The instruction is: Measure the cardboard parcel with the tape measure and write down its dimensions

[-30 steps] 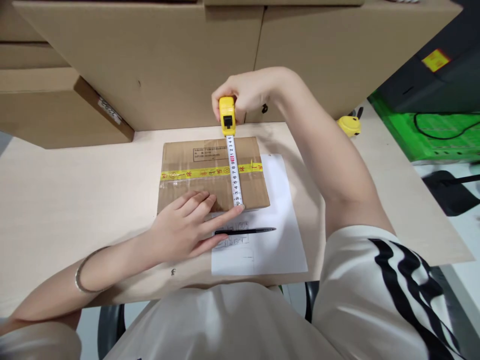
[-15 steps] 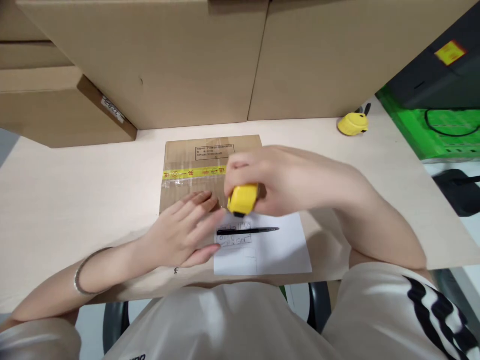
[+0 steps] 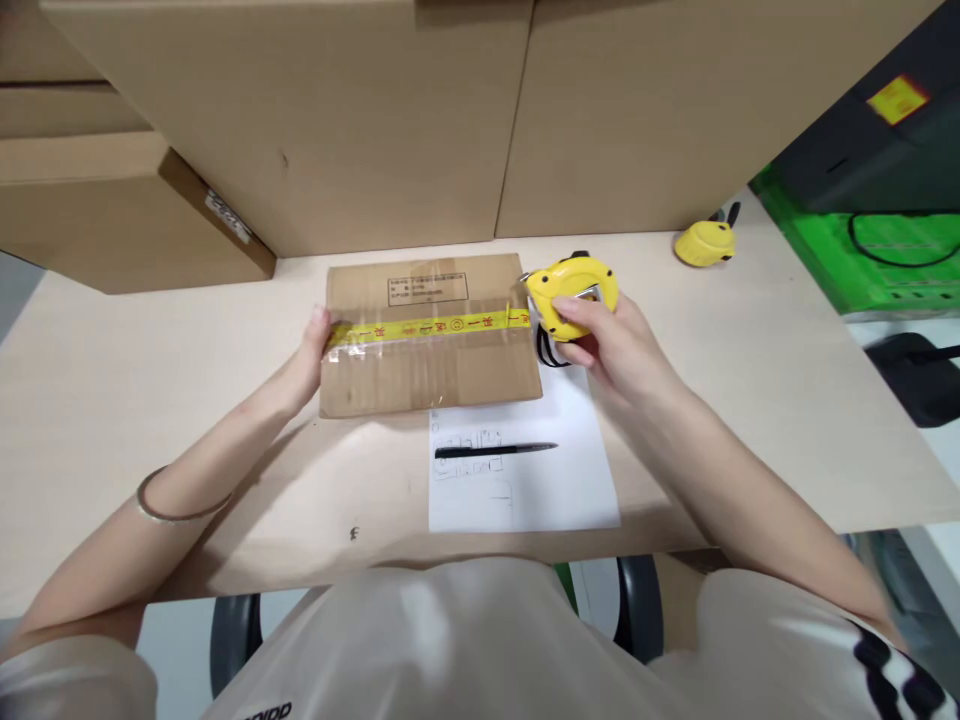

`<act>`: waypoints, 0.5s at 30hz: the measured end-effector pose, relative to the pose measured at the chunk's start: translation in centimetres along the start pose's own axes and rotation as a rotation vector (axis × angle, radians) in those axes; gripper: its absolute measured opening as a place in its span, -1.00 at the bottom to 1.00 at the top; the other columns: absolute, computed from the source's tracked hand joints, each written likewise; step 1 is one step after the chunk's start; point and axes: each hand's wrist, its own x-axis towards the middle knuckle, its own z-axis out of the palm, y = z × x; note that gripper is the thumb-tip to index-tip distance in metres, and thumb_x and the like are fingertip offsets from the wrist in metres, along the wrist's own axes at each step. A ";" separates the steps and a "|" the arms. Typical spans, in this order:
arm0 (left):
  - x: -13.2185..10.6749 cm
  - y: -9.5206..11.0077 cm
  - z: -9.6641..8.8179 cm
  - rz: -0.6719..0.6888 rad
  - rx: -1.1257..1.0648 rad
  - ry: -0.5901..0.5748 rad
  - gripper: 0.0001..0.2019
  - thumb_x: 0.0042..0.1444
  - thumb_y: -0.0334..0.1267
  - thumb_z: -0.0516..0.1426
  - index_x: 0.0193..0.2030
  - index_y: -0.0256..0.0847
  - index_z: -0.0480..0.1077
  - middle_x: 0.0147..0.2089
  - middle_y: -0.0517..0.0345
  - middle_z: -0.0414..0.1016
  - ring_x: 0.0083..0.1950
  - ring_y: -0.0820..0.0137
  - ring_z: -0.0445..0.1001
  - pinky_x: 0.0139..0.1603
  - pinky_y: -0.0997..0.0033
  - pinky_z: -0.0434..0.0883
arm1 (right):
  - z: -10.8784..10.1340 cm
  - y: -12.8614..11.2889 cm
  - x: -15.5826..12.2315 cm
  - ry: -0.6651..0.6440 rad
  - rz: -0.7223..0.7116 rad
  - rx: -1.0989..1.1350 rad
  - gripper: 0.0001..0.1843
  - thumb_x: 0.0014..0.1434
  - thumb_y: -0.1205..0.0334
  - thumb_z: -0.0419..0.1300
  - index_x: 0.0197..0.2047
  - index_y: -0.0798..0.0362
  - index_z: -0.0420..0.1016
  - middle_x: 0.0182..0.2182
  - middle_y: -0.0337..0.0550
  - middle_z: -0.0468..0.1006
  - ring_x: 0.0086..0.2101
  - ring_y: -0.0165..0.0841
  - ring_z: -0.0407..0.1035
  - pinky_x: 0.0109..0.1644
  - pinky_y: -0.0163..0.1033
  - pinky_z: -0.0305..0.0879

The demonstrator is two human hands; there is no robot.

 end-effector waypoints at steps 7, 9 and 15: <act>0.2 0.0 -0.8 0.292 0.028 0.041 -0.17 0.16 0.30 0.16 0.47 0.13 -0.05 0.45 0.10 0.19 0.47 0.03 0.23 0.52 -0.09 0.20 | -0.2 -2.8 -2.4 0.055 -0.191 -0.080 -0.86 -0.01 0.15 0.32 -0.30 -0.12 0.57 -0.38 -0.20 0.50 -0.63 -0.50 -0.09 -0.68 -0.31 -0.38; 0.1 -0.6 -1.4 0.454 0.207 0.032 -0.10 0.08 0.32 0.22 0.45 0.14 -0.06 0.43 0.07 0.15 0.42 0.00 0.27 0.44 -0.10 0.31 | -0.5 -3.3 -2.6 0.093 -0.251 -0.169 -0.80 -0.03 0.11 0.31 -0.25 -0.17 0.55 -0.36 -0.20 0.50 -0.61 -0.44 0.00 -0.68 -0.32 -0.36; -1.1 -2.1 -1.4 0.730 0.524 -0.006 0.09 -0.18 0.45 0.29 0.43 0.16 -0.06 0.35 -0.06 0.11 0.43 -0.08 0.16 0.35 -0.27 0.34 | 1.2 -6.8 -2.4 -0.023 -0.557 -0.674 -0.55 0.12 0.05 0.37 0.07 -0.45 0.44 0.05 -0.36 0.47 -0.02 -0.27 0.45 -0.08 -0.15 0.47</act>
